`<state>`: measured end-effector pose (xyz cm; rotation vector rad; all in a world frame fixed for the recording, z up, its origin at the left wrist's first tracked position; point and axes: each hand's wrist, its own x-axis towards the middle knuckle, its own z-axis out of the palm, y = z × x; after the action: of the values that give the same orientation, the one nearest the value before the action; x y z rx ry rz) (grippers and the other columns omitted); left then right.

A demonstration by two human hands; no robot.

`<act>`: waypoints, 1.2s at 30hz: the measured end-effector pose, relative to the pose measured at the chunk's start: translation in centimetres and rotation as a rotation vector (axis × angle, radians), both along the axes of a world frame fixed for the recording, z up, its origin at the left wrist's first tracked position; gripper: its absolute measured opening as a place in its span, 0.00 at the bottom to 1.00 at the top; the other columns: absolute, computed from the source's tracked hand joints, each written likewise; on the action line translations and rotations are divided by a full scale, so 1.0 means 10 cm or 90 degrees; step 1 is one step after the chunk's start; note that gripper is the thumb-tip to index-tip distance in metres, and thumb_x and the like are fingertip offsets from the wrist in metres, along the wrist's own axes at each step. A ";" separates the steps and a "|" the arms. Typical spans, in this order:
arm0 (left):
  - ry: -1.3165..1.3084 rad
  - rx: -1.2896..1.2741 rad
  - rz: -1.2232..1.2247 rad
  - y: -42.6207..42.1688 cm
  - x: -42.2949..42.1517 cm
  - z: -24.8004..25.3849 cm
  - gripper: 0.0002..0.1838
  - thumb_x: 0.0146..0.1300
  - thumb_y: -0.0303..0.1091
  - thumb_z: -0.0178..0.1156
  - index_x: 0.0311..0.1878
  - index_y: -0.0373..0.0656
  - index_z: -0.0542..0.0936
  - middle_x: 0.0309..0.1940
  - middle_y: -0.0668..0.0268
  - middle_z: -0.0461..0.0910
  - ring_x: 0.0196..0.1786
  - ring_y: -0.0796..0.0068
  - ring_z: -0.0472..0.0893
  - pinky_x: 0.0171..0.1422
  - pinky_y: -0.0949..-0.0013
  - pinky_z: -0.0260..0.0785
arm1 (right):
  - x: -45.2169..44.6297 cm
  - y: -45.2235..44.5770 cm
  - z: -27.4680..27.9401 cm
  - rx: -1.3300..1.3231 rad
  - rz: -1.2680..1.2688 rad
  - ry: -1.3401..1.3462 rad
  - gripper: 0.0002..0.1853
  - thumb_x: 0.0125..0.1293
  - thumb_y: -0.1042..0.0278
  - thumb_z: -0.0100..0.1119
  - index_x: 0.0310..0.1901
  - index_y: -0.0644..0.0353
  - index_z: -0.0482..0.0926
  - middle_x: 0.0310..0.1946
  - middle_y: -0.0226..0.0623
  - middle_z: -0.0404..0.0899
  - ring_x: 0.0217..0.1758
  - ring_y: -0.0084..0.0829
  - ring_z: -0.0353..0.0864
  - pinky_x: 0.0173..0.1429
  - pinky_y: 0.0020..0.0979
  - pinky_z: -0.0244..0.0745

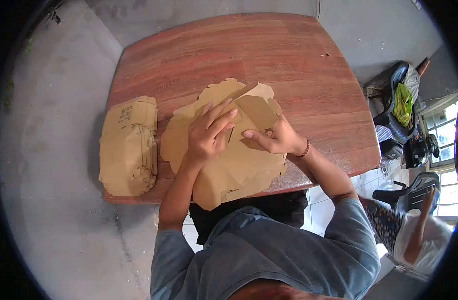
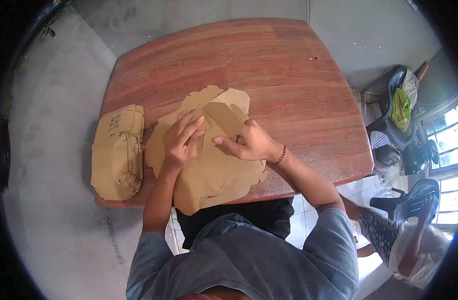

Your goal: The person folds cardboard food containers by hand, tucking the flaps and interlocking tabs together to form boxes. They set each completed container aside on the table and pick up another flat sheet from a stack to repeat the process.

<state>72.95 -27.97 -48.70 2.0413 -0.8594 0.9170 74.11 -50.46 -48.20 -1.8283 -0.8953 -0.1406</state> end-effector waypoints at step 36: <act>-0.119 0.114 0.065 0.11 -0.03 0.09 0.37 0.35 0.34 0.81 0.57 0.51 0.85 0.64 0.54 0.73 0.63 0.53 0.77 0.67 0.49 0.74 | 0.19 -0.25 0.06 0.263 -0.021 -0.010 0.21 0.74 0.56 0.53 0.48 0.70 0.82 0.23 0.38 0.79 0.25 0.31 0.81 0.34 0.35 0.75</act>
<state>72.62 -26.90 -47.77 2.1943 -0.9757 1.1374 76.00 -53.00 -47.62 -1.4576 -0.7802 -0.3354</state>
